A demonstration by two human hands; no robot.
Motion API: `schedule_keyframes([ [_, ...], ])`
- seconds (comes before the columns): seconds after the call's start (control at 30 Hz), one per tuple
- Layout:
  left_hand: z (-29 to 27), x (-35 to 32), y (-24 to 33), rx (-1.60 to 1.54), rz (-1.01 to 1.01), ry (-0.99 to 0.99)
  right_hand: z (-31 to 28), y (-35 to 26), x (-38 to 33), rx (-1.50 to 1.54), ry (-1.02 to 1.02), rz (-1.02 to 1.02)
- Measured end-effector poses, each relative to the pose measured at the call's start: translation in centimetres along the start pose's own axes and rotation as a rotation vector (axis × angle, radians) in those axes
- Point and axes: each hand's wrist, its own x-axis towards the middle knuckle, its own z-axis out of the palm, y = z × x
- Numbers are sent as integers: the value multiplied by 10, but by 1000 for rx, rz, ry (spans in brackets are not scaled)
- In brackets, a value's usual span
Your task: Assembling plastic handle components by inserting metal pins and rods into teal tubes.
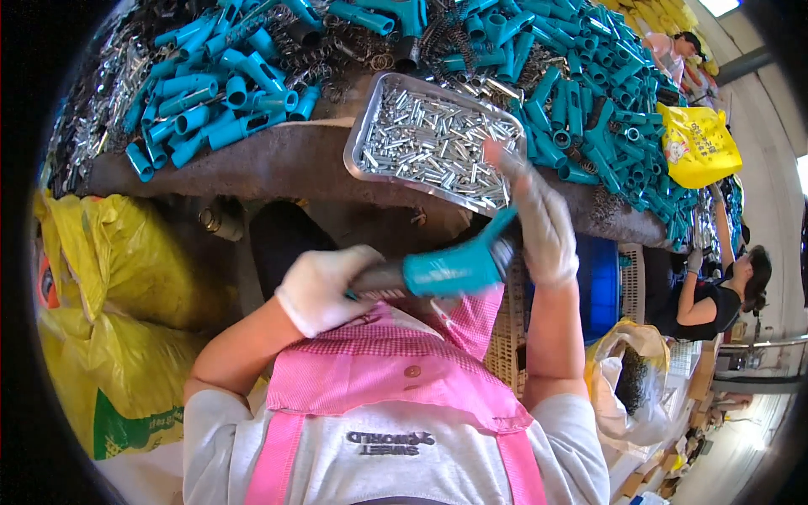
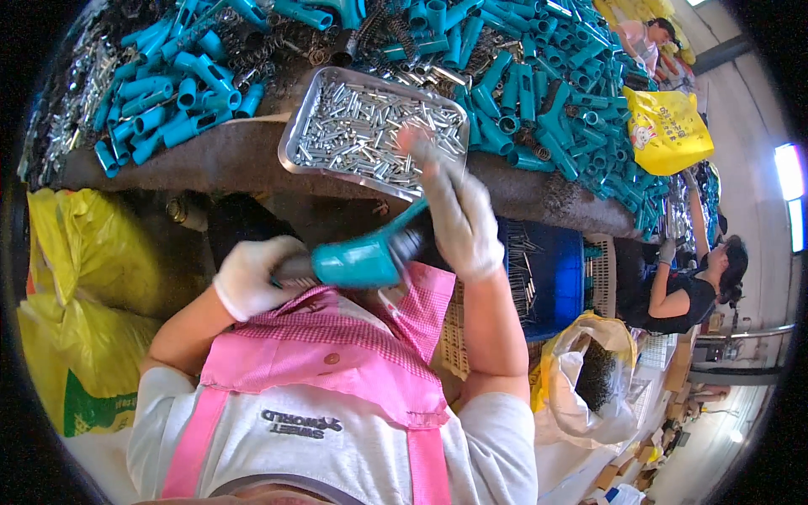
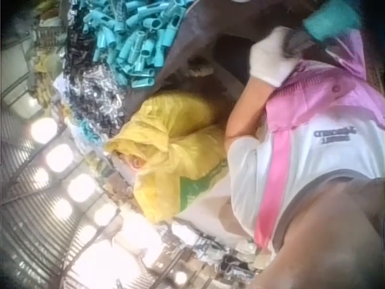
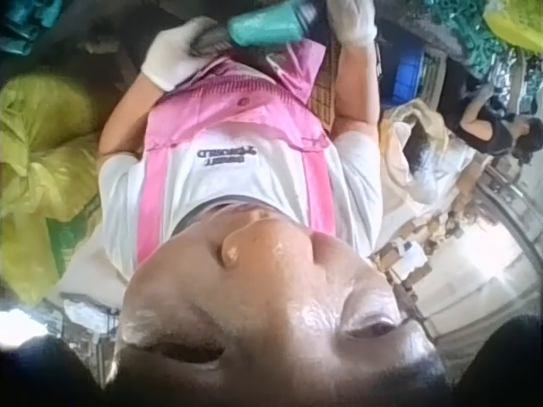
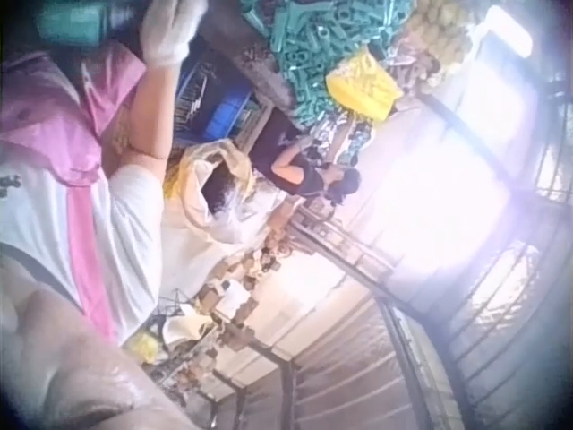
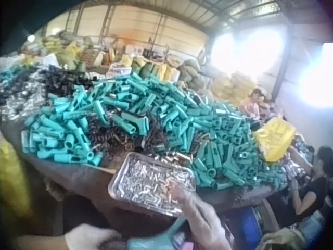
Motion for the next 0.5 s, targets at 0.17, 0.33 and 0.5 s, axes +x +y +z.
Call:
schedule_keyframes([
  [0.17, 15, 14, -15, 149, 2, -68, 32, -29, -25, -283, 175, -259],
  [0.33, -4, 21, -9, 299, 104, -94, 0, 7, 6, -452, -203, -493],
  [0.5, -17, 29, -18, 692, 285, 140, 27, 16, -14, -690, -340, -386],
])
